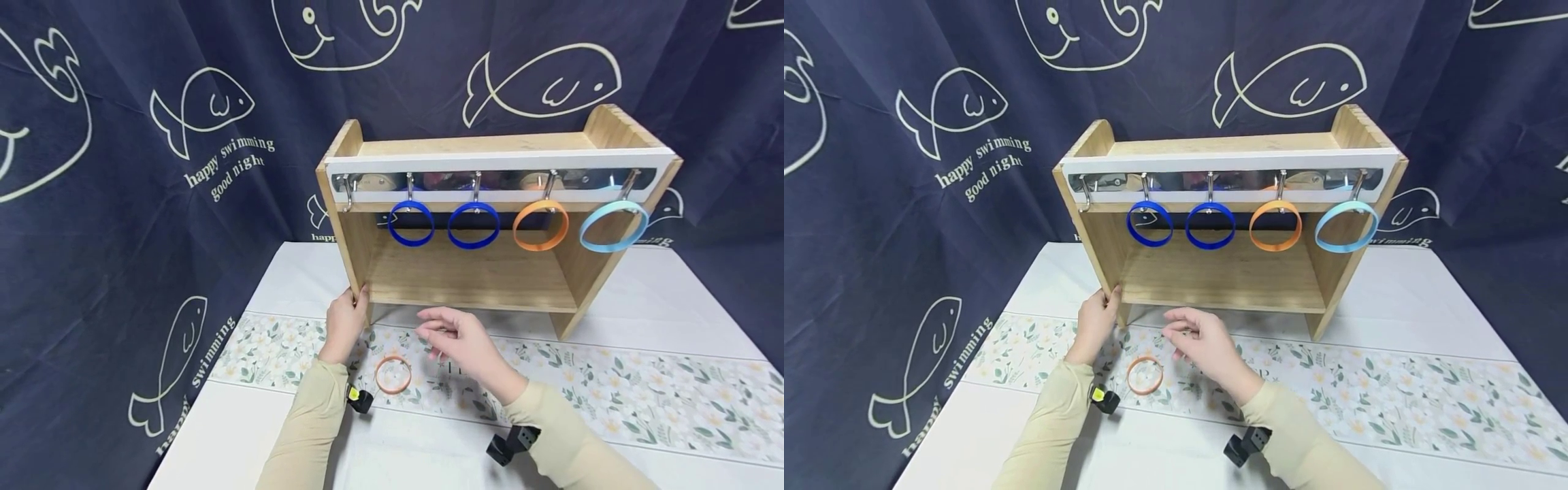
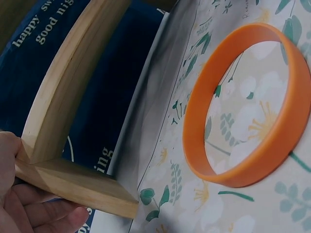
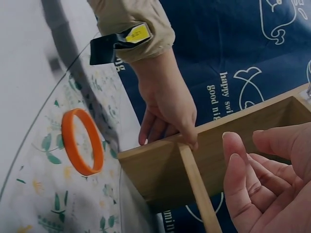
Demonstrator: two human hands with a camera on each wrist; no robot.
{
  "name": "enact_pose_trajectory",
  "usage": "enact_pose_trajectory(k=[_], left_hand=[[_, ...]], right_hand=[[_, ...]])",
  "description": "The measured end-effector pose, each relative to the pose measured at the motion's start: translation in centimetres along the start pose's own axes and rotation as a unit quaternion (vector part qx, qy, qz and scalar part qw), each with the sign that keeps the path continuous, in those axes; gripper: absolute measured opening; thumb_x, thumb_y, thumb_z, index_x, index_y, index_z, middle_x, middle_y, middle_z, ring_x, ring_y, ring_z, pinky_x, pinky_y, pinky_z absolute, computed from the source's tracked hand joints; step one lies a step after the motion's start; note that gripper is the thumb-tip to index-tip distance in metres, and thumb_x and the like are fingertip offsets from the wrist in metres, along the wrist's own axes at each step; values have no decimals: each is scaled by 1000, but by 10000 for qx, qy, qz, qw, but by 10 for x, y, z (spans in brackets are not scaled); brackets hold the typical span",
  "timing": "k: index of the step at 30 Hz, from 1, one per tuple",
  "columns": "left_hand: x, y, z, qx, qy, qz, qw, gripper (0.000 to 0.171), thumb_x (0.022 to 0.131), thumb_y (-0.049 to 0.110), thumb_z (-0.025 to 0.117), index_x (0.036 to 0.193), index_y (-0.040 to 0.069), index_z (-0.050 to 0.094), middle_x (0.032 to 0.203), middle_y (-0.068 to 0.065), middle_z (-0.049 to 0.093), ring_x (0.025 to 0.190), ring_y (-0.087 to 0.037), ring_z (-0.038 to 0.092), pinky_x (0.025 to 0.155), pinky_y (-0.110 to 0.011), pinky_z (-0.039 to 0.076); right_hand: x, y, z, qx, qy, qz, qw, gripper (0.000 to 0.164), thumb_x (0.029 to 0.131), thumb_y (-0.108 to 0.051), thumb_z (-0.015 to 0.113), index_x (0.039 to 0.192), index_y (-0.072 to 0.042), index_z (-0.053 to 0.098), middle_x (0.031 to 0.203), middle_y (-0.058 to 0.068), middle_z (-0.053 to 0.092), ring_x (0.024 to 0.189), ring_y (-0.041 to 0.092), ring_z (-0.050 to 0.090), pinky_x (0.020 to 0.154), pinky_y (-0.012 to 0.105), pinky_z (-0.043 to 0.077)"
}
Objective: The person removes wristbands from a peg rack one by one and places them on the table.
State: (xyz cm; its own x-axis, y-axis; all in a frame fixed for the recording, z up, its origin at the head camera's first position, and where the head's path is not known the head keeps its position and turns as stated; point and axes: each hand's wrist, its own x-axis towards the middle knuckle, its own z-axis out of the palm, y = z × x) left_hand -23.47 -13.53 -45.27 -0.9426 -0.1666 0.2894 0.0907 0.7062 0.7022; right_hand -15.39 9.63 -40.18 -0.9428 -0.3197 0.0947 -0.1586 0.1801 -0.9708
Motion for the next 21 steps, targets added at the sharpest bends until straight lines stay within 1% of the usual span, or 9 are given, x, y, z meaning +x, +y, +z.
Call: enact_pose_trajectory(k=[6, 9, 12, 14, 20, 21], left_hand=[[-1, -1, 1, -39, 2, -11, 10000, 42, 100, 40, 49, 88, 4, 67, 59, -5, 58, 49, -19, 50, 45, -33, 38], [0, -1, 1, -40, 23, -11, 10000, 42, 101, 39, 49, 88, 4, 68, 60, -5, 59, 50, -19, 51, 46, -33, 38], [0, -1, 0, -32, 46, -3, 10000, 42, 101, 39, 49, 87, 5, 67, 59, -5, 58, 50, -19, 51, 45, -33, 37], [0, 0, 0, -41, 48, 11, 10000, 41, 101, 39, 49, 87, 4, 67, 59, -5, 58, 50, -19, 51, 45, -33, 37], [0, 0, 1, -51, 57, 16, 10000, 41, 100, 39, 49, 87, 5, 67, 59, -4, 57, 50, -19, 50, 45, -33, 37], [0, -1, 2, -60, 61, 11, 10000, 41, 100, 39, 49, 87, 5, 67, 59, -4, 57, 49, -19, 50, 45, -33, 37]], right_hand=[[0, -8, -3, 20, 51, -106, 9999, 36, 93, -16, 67, 124, 2, 61, 109, 23, 68, 64, 23, 67, 55, 31, 53], [1, -11, -5, 23, 39, -169, 9998, 36, 93, -16, 67, 124, 3, 60, 109, 23, 68, 64, 23, 67, 56, 31, 53], [3, -15, -6, 5, 59, -217, 9997, 36, 94, -16, 67, 124, 3, 60, 109, 22, 68, 64, 22, 67, 57, 33, 54], [4, -18, -6, -21, 89, -226, 9997, 36, 94, -16, 67, 124, 3, 60, 108, 20, 69, 63, 22, 67, 57, 34, 54], [5, -25, -6, 45, 137, -259, 9996, 37, 94, -15, 67, 125, 3, 59, 107, 17, 70, 64, 26, 67, 54, 28, 51], [6, -26, -6, 42, 153, -272, 9995, 38, 94, -16, 67, 126, 2, 59, 107, 16, 70, 64, 26, 67, 55, 29, 52]])
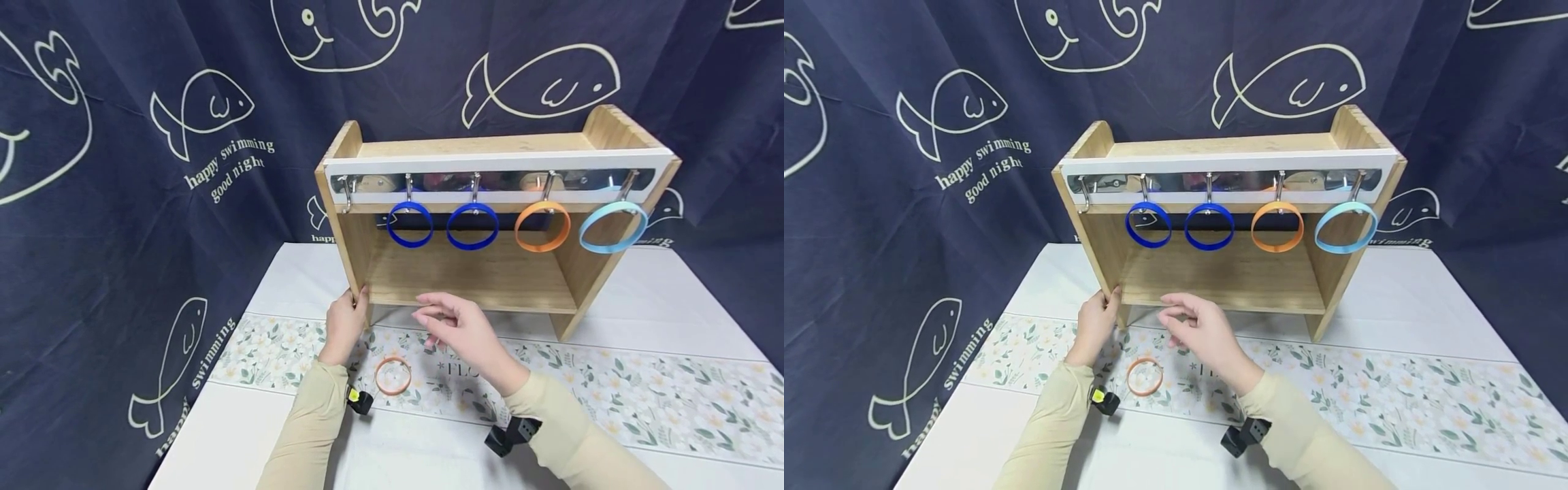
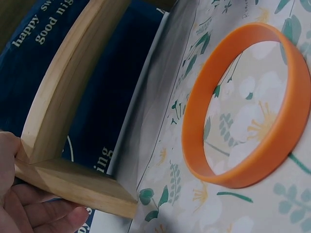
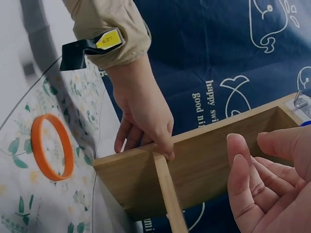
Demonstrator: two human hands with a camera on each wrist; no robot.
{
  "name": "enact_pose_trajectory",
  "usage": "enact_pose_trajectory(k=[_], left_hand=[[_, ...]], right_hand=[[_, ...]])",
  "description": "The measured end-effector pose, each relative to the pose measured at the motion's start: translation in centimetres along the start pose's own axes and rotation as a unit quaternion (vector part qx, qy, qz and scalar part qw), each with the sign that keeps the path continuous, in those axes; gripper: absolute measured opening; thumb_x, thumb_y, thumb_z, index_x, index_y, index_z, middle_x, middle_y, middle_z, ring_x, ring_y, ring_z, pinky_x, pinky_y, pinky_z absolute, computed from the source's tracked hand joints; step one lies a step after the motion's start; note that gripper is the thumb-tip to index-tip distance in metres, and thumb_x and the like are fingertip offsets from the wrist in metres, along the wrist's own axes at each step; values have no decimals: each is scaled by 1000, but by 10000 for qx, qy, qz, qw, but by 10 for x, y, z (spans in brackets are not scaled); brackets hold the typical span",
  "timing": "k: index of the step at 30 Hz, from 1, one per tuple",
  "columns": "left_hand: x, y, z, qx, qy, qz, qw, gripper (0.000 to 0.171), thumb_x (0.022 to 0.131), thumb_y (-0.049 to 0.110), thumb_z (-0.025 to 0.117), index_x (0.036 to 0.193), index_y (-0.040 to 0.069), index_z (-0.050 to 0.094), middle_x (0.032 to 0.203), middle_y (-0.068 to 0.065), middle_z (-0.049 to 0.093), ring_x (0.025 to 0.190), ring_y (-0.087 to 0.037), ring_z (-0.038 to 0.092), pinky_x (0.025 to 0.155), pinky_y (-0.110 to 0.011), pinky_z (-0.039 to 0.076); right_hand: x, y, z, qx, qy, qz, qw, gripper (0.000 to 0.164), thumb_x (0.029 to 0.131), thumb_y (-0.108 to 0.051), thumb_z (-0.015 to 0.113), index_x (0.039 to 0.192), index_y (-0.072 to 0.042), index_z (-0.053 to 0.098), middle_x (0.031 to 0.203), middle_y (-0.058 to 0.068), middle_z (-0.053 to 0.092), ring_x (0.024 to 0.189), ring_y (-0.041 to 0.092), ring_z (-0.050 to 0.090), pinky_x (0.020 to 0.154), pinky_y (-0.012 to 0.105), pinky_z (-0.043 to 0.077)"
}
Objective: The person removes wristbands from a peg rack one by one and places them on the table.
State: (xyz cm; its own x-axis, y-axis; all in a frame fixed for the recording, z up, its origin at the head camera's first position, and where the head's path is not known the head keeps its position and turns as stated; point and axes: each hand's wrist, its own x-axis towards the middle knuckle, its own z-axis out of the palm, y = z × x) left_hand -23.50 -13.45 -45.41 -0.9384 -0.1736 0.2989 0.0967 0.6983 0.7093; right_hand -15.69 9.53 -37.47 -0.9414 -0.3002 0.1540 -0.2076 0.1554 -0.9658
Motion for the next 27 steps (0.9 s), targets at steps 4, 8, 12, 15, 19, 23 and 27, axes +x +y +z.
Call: enact_pose_trajectory(k=[4, 8, 12, 15, 19, 23, 27], left_hand=[[0, 0, 1, -11, 22, 4, 10000, 41, 100, 39, 49, 86, 5, 67, 59, -4, 58, 49, -19, 50, 45, -33, 37], [-2, 1, 0, -30, -27, -24, 10000, 40, 100, 38, 50, 91, 4, 68, 65, -8, 64, 52, -19, 54, 45, -32, 39], [-3, 3, -1, -84, -65, -36, 9999, 41, 101, 38, 49, 99, 2, 70, 74, -11, 69, 57, -20, 59, 47, -32, 43], [-2, 3, -2, -69, -53, -24, 10000, 42, 101, 38, 49, 98, 2, 69, 73, -11, 68, 57, -20, 59, 48, -32, 43], [-2, 2, -2, -46, -55, -2, 10000, 42, 101, 38, 48, 96, 1, 69, 70, -10, 66, 55, -20, 57, 47, -32, 42], [-2, 0, -1, -40, -37, 31, 10000, 42, 101, 37, 48, 97, 1, 69, 72, -11, 68, 56, -20, 59, 47, -31, 42], [-2, 0, -1, -65, -35, 31, 10000, 42, 101, 38, 49, 95, 1, 69, 70, -10, 67, 55, -19, 58, 47, -31, 42]], right_hand=[[3, -6, 0, 11, 40, -80, 10000, 38, 94, -15, 66, 129, -1, 58, 111, 16, 69, 65, 25, 67, 57, 31, 53], [5, -13, -2, 240, -15, -194, 9995, 41, 95, -13, 64, 134, -2, 54, 118, 19, 66, 66, 22, 68, 58, 30, 54], [8, -20, -4, 682, -20, -235, 9974, 48, 95, -10, 64, 139, -2, 48, 123, 20, 63, 67, 23, 68, 60, 30, 55], [11, -25, -4, 826, 16, -247, 9963, 53, 95, -11, 64, 143, -4, 44, 125, 17, 63, 67, 23, 68, 61, 33, 56], [15, -29, -5, 695, 72, -335, 9970, 59, 95, -12, 65, 147, -7, 39, 127, 14, 63, 67, 24, 69, 60, 35, 56], [19, -33, -5, 695, 144, -414, 9966, 62, 95, -13, 65, 149, -5, 35, 127, 13, 63, 68, 24, 70, 59, 35, 55], [23, -39, -5, 847, 200, -462, 9951, 64, 95, -13, 64, 150, -4, 32, 129, 14, 62, 68, 23, 70, 59, 33, 54]])
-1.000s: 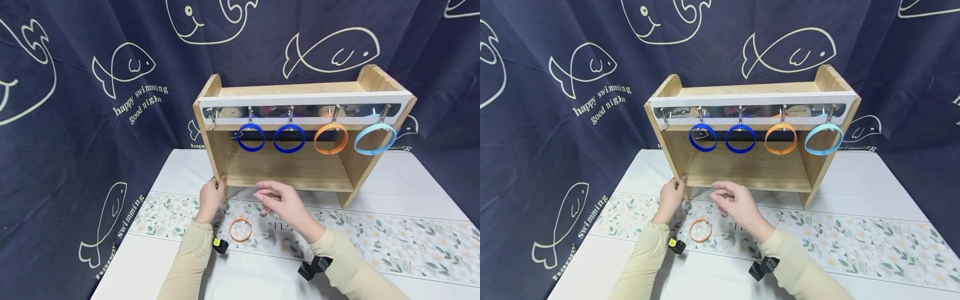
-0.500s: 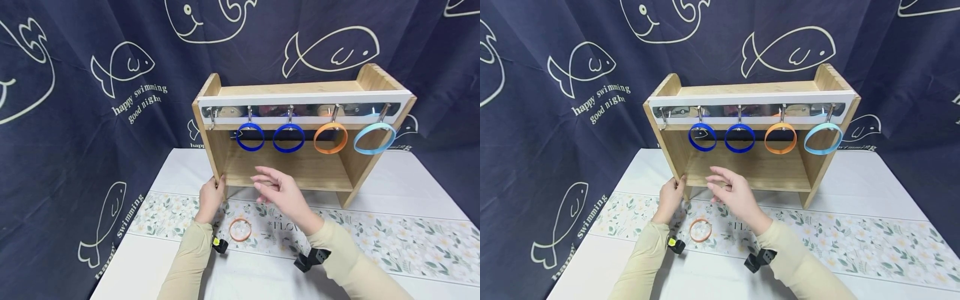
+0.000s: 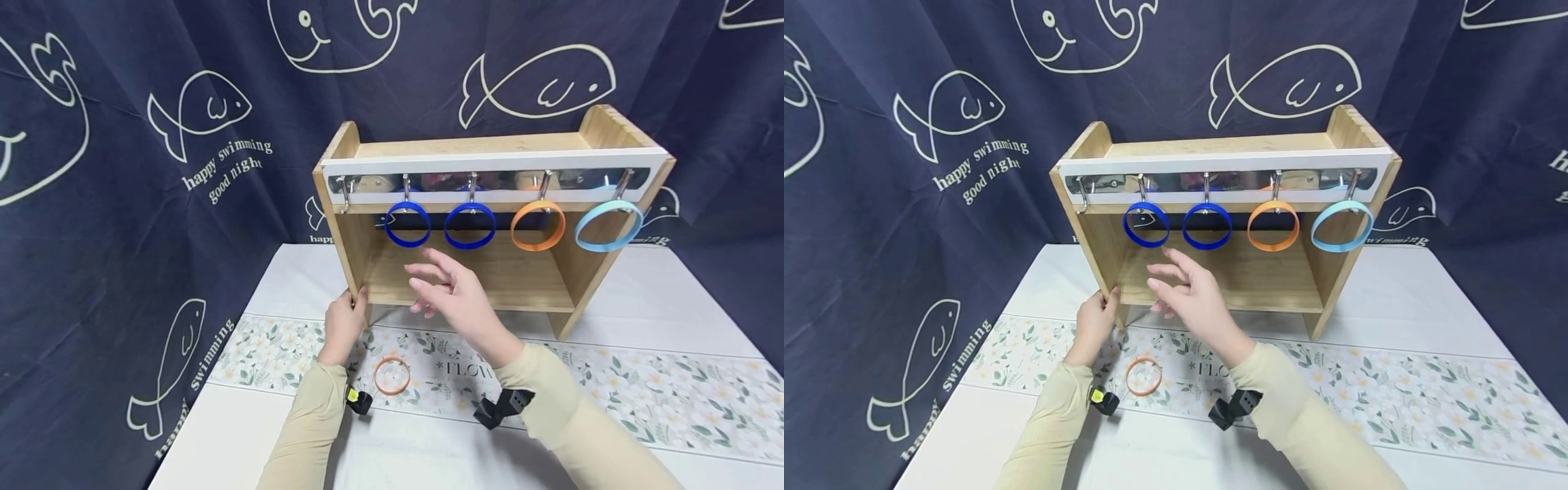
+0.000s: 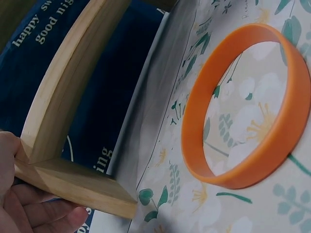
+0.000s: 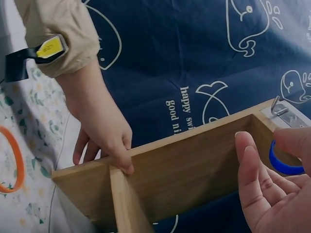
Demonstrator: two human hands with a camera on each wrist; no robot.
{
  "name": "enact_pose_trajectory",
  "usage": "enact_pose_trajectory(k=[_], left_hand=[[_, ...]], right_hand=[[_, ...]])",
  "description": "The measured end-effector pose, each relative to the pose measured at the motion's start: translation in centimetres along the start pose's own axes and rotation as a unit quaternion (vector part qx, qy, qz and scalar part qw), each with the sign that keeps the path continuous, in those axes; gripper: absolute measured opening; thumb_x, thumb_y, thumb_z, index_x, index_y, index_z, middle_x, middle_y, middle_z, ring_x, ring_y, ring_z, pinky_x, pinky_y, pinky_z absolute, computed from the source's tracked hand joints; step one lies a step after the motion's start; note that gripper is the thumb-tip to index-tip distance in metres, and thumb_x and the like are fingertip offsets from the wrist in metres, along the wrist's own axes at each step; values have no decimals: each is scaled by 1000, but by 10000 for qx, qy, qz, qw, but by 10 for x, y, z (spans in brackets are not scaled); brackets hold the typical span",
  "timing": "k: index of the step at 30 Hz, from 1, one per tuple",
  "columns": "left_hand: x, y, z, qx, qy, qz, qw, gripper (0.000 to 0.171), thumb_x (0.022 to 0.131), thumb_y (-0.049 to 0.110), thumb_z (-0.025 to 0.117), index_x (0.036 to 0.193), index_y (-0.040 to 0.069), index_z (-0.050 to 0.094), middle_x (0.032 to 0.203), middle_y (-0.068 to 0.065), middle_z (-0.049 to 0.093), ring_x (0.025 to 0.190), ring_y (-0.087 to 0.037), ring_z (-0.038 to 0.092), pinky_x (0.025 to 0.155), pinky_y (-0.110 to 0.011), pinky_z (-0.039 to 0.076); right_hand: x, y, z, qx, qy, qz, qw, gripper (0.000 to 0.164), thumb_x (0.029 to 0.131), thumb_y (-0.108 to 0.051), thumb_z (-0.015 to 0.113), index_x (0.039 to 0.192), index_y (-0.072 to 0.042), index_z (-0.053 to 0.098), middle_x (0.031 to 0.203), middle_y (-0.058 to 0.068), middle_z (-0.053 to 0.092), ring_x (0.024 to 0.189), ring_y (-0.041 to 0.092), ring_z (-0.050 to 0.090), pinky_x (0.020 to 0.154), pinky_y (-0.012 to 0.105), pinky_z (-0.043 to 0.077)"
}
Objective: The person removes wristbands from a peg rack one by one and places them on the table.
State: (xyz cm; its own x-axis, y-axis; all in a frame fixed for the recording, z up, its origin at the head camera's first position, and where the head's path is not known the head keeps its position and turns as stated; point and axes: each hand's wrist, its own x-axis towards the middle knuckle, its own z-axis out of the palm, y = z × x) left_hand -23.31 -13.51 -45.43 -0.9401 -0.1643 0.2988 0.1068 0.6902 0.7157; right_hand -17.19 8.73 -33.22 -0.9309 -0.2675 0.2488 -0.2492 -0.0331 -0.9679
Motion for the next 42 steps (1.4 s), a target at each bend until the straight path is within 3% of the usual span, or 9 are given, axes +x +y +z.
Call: enact_pose_trajectory(k=[8, 16, 24, 32, 42], left_hand=[[0, 0, 0, -2, -26, -20, 10000, 42, 101, 38, 49, 89, 3, 68, 65, -7, 64, 53, -19, 55, 46, -32, 41], [0, 0, 0, -14, -24, -32, 10000, 42, 101, 38, 48, 91, 3, 68, 69, -9, 67, 53, -18, 57, 45, -31, 41], [0, 1, 0, -17, -36, -52, 10000, 42, 101, 39, 48, 92, 3, 69, 67, -7, 64, 51, -17, 53, 45, -31, 40], [-1, 2, -1, -20, -38, -62, 10000, 42, 101, 38, 49, 94, 2, 69, 68, -8, 65, 52, -17, 53, 45, -30, 40], [-1, 2, -1, -109, -41, -7, 9999, 42, 101, 37, 49, 97, 0, 69, 67, -9, 64, 51, -17, 53, 44, -29, 40]], right_hand=[[6, -7, 1, 430, 60, 103, 9990, 71, 96, -15, 64, 154, -7, 24, 131, 12, 60, 69, 20, 70, 62, 31, 55], [6, -10, 3, 710, 146, -72, 9973, 69, 95, -8, 64, 152, -6, 26, 131, 14, 60, 70, 17, 70, 63, 30, 55], [7, -11, 6, 823, 425, -314, 9952, 49, 95, -4, 62, 140, -1, 43, 125, 17, 63, 68, 17, 70, 60, 30, 55], [7, -12, 9, 976, 563, -543, 9922, 34, 95, -1, 61, 126, 8, 51, 111, 12, 70, 67, 18, 70, 59, 30, 56], [9, -13, 12, 1106, 694, -543, 9899, 22, 94, -3, 63, 112, 7, 56, 100, 10, 73, 62, 20, 70, 57, 32, 56]])
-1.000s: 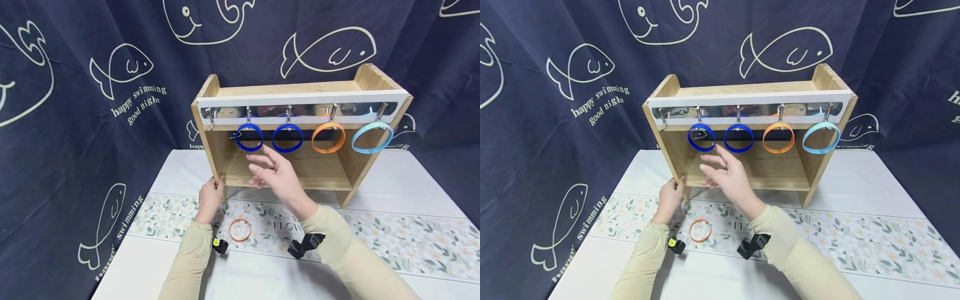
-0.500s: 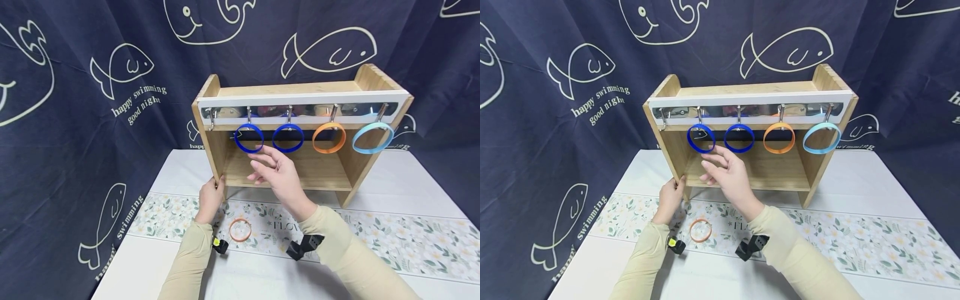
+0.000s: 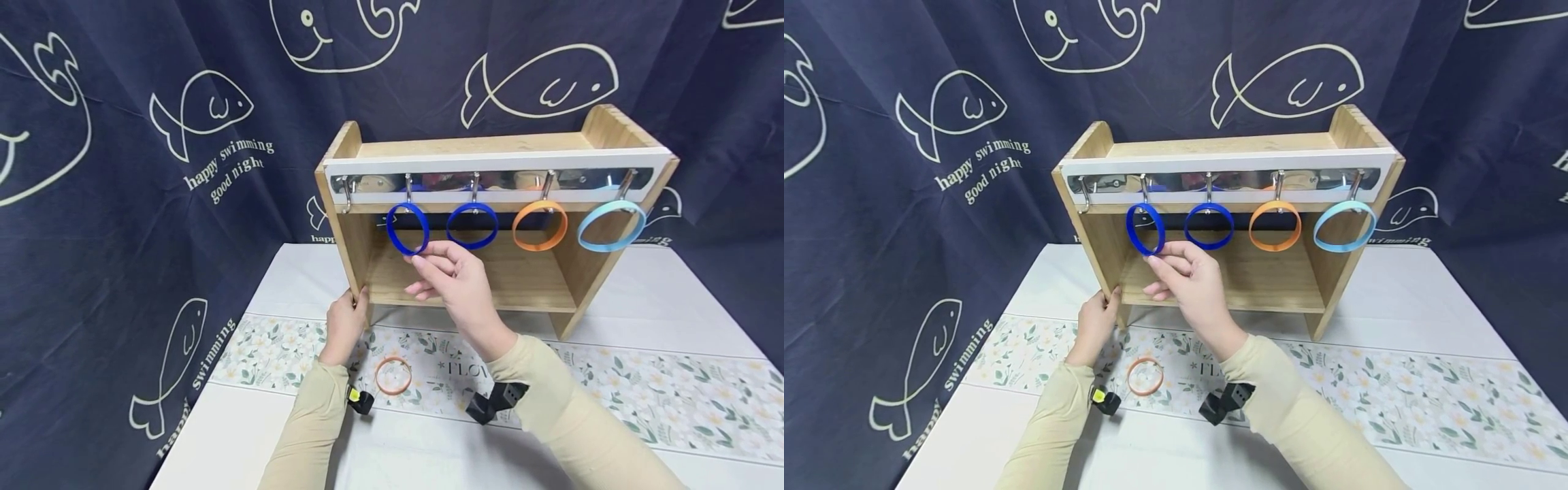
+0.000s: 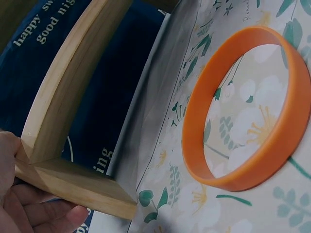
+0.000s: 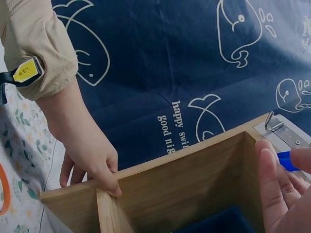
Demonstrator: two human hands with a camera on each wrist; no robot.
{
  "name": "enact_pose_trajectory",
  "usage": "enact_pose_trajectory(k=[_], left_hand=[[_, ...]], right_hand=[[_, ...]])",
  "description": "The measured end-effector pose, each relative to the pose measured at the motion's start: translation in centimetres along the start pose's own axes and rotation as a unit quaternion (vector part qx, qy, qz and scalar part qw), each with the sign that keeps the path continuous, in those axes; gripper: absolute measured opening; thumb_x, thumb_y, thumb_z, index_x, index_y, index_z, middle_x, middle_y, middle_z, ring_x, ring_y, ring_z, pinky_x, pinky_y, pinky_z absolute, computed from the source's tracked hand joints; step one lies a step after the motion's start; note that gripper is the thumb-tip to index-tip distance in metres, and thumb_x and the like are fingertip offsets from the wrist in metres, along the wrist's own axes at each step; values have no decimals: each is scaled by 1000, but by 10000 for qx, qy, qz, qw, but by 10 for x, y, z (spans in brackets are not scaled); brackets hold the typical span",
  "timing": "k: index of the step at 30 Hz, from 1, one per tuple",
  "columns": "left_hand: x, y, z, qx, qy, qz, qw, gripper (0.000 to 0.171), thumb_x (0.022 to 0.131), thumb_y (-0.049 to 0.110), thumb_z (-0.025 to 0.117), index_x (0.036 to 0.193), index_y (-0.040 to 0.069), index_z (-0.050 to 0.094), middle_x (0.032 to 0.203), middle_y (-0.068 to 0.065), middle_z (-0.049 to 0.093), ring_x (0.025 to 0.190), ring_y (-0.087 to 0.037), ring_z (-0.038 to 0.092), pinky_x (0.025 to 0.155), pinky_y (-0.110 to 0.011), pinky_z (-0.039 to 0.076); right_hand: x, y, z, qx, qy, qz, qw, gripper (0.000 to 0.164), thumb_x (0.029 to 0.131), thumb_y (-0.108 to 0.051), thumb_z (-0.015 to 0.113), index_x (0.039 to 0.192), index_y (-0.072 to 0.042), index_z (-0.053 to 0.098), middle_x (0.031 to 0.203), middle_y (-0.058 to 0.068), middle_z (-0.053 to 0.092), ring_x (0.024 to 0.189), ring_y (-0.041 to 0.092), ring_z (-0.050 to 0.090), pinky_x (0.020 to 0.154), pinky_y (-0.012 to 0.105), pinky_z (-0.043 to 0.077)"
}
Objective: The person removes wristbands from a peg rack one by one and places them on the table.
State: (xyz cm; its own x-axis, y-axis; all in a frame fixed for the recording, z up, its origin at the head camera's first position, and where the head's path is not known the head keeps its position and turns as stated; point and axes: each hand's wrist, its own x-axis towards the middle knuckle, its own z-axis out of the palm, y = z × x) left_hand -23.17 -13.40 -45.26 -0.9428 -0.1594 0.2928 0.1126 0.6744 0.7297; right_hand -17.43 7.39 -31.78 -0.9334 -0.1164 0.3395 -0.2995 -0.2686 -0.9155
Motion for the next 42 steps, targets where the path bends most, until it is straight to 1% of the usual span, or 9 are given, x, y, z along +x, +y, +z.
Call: enact_pose_trajectory(k=[6, 13, 20, 29, 34, 37, 42], left_hand=[[1, -1, 1, -18, 13, 27, 10000, 40, 101, 36, 50, 94, 1, 69, 65, -8, 62, 51, -17, 53, 45, -30, 41], [1, -1, 0, -3, 26, 26, 10000, 40, 101, 35, 49, 96, 0, 69, 69, -11, 66, 54, -19, 56, 46, -30, 42], [1, 0, 0, -8, 31, 38, 10000, 41, 101, 36, 49, 99, 0, 69, 73, -12, 68, 56, -19, 58, 47, -30, 43], [0, 0, 0, 13, 2, 19, 10000, 42, 102, 36, 49, 101, -1, 68, 75, -14, 69, 56, -19, 59, 47, -30, 44], [0, -1, 1, 21, 2, -6, 10000, 43, 102, 37, 48, 104, -1, 69, 77, -14, 69, 58, -20, 60, 49, -31, 45], [1, -1, 1, 31, 14, -22, 10000, 43, 102, 37, 48, 104, -1, 69, 76, -14, 69, 58, -21, 60, 50, -32, 45], [1, -2, 1, 29, 9, -22, 10000, 43, 102, 37, 48, 104, -1, 69, 78, -14, 69, 59, -21, 60, 50, -32, 45]], right_hand=[[1, -2, 2, 57, 68, -15, 10000, 17, 94, -6, 65, 105, 5, 58, 94, 10, 74, 59, 21, 69, 54, 30, 55], [2, -5, 3, 34, 216, -100, 9997, 14, 94, -8, 64, 101, 3, 58, 88, 7, 74, 56, 20, 68, 53, 28, 54], [1, -7, 4, -58, 298, -207, 9993, 14, 97, -7, 60, 103, 5, 56, 90, 6, 74, 57, 20, 69, 54, 32, 55], [-1, -10, 3, -23, 275, -332, 9991, 18, 98, -6, 57, 109, 8, 55, 92, 4, 74, 59, 19, 69, 55, 30, 55], [-3, -13, 2, -54, 273, -315, 9991, 20, 99, -7, 57, 110, 9, 55, 93, 5, 74, 60, 22, 69, 56, 31, 56], [-5, -14, 1, -90, 252, -310, 9992, 21, 99, -8, 57, 111, 9, 55, 93, 5, 74, 61, 24, 70, 57, 31, 56], [-10, -14, 0, -131, 223, -281, 9993, 20, 98, -8, 58, 110, 8, 55, 92, 4, 74, 61, 21, 69, 58, 31, 56]])
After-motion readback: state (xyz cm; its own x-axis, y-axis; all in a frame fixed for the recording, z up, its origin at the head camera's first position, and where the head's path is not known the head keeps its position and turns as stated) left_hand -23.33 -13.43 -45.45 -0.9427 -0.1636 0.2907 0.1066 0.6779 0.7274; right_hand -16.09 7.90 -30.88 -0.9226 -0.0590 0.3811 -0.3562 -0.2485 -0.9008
